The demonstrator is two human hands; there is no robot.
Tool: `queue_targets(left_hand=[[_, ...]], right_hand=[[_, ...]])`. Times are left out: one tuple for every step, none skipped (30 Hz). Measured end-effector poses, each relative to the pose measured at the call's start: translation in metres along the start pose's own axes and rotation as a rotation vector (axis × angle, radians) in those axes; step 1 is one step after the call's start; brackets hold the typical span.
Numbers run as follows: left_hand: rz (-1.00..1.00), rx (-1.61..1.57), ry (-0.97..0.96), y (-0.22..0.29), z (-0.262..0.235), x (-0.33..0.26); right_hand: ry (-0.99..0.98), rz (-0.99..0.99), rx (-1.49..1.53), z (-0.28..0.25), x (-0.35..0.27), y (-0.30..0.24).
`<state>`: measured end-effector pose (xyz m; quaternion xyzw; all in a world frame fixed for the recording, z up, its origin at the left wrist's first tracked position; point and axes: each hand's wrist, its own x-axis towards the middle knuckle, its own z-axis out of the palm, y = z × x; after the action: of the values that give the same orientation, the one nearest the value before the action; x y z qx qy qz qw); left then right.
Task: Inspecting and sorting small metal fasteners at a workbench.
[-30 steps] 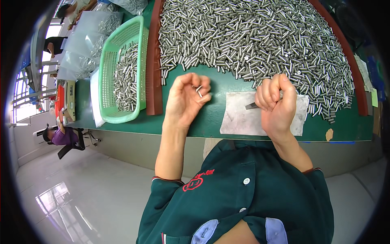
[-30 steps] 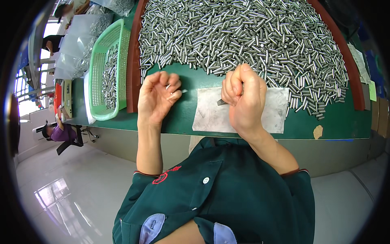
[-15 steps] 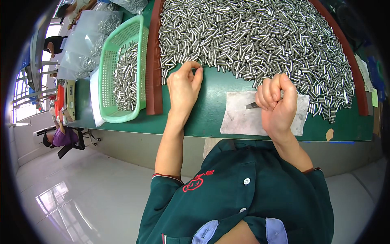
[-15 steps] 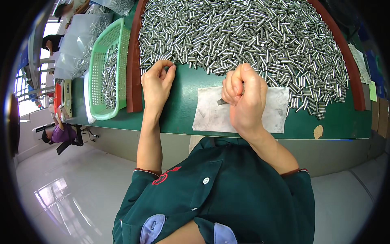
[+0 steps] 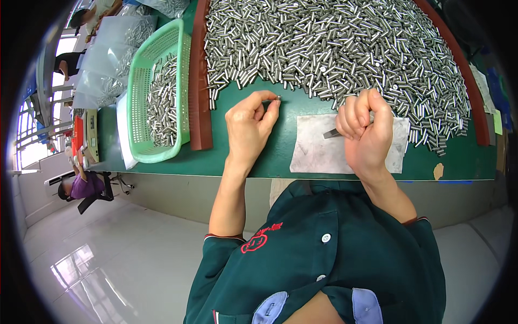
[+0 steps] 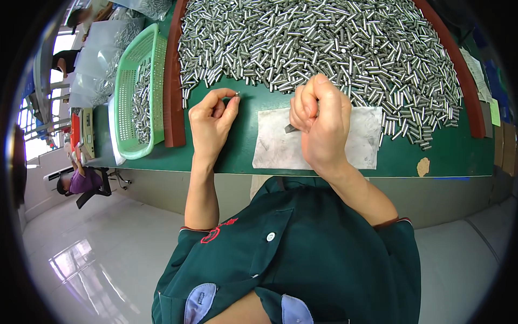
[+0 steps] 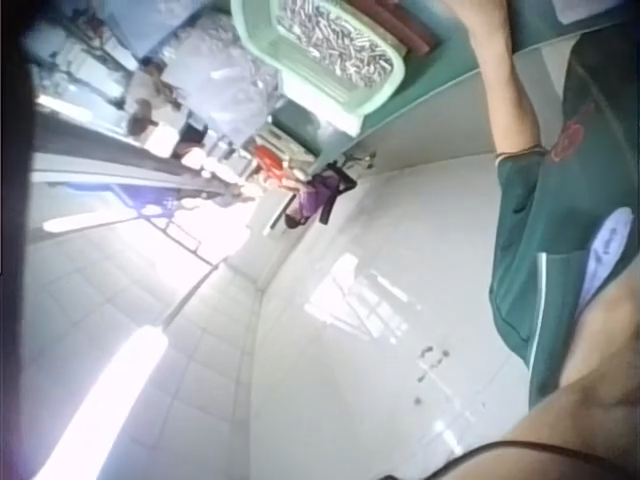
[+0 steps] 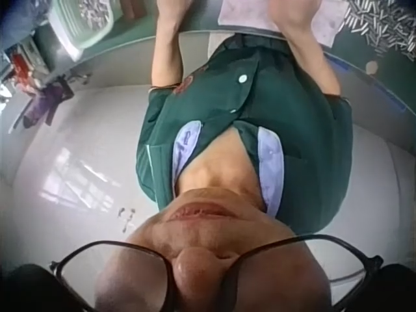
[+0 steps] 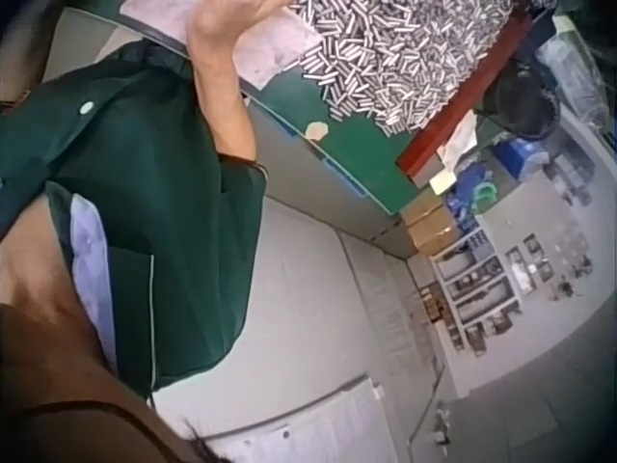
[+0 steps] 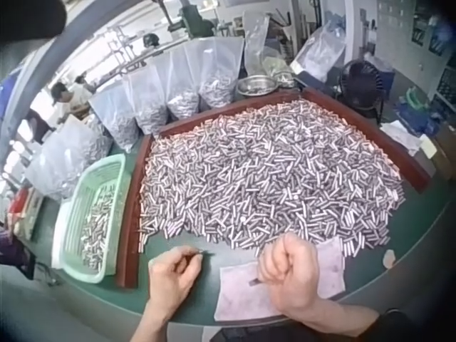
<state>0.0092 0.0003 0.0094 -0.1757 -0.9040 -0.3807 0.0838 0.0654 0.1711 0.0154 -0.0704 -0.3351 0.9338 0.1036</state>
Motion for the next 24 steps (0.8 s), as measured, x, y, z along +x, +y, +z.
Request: queue_targets(left_hand=[[0.05, 0.017, 0.0, 0.003, -0.001, -0.003], [0.07, 0.018, -0.039, 0.006, 0.001, -0.005], [0.064, 0.017, -0.115, 0.013, 0.001, -0.009], [0.057, 0.016, -0.191, 0.02, 0.001, -0.012], [0.027, 0.016, -0.282, 0.025, 0.0, -0.017], [0.026, 0.005, -0.295, 0.03, 0.001, -0.02], [0.018, 0.031, -0.341, 0.034, 0.002, -0.022], [0.009, 0.064, -0.379, 0.037, 0.002, -0.024], [0.008, 0.058, -0.387, 0.037, 0.003, -0.025], [0.002, 0.037, -0.373, 0.037, 0.005, -0.025], [-0.002, 0.017, -0.357, 0.037, 0.006, -0.025], [-0.002, 0.014, -0.364, 0.037, 0.007, -0.025], [0.001, 0.013, -0.355, 0.037, 0.007, -0.024], [0.005, 0.013, -0.344, 0.038, 0.007, -0.025], [0.006, 0.01, -0.351, 0.038, 0.008, -0.025], [-0.006, -0.014, -0.347, 0.038, 0.008, -0.025], [-0.018, -0.038, -0.343, 0.038, 0.009, -0.026], [-0.017, -0.039, -0.347, 0.038, 0.01, -0.026], [-0.022, -0.045, -0.345, 0.039, 0.01, -0.027], [-0.028, -0.05, -0.341, 0.038, 0.011, -0.027], [-0.027, -0.051, -0.343, 0.038, 0.011, -0.027], [-0.025, -0.051, -0.342, 0.038, 0.011, -0.027], [-0.024, -0.05, -0.339, 0.038, 0.011, -0.027], [-0.025, -0.05, -0.339, 0.038, 0.011, -0.028]], right_hand=[[-0.002, 0.003, 0.006, 0.002, 0.0, 0.0], [0.016, 0.009, 0.006, -0.001, 0.0, 0.001], [0.021, 0.011, 0.008, -0.002, 0.001, 0.001], [0.027, 0.013, 0.009, -0.003, 0.003, 0.001], [0.033, 0.007, 0.012, -0.001, 0.002, -0.001], [0.017, -0.021, 0.048, -0.003, 0.001, -0.001], [0.001, -0.05, 0.083, -0.006, 0.001, -0.002], [-0.008, -0.072, 0.089, -0.006, 0.001, -0.002], [-0.006, -0.069, 0.097, -0.006, 0.001, -0.003], [-0.003, -0.067, 0.105, -0.006, 0.0, -0.002], [-0.002, -0.053, 0.107, -0.005, 0.001, -0.001], [-0.001, -0.05, 0.089, -0.004, 0.001, 0.0], [0.0, -0.047, 0.072, -0.004, 0.002, 0.001], [-0.001, -0.048, 0.081, -0.003, 0.002, 0.002], [-0.002, -0.041, 0.081, -0.003, 0.002, 0.003], [-0.003, -0.033, 0.082, -0.002, 0.002, 0.003], [0.006, -0.026, 0.079, -0.002, 0.003, 0.003], [0.01, -0.027, 0.079, -0.002, 0.002, 0.003], [0.001, -0.011, 0.029, -0.002, 0.002, 0.002], [-0.01, 0.006, -0.021, -0.002, 0.002, 0.002], [-0.007, 0.006, -0.022, -0.002, 0.002, 0.002], [-0.008, 0.009, -0.021, -0.003, 0.003, 0.003], [-0.012, 0.013, -0.02, -0.002, 0.003, 0.003], [-0.012, 0.014, -0.021, -0.002, 0.003, 0.004]])
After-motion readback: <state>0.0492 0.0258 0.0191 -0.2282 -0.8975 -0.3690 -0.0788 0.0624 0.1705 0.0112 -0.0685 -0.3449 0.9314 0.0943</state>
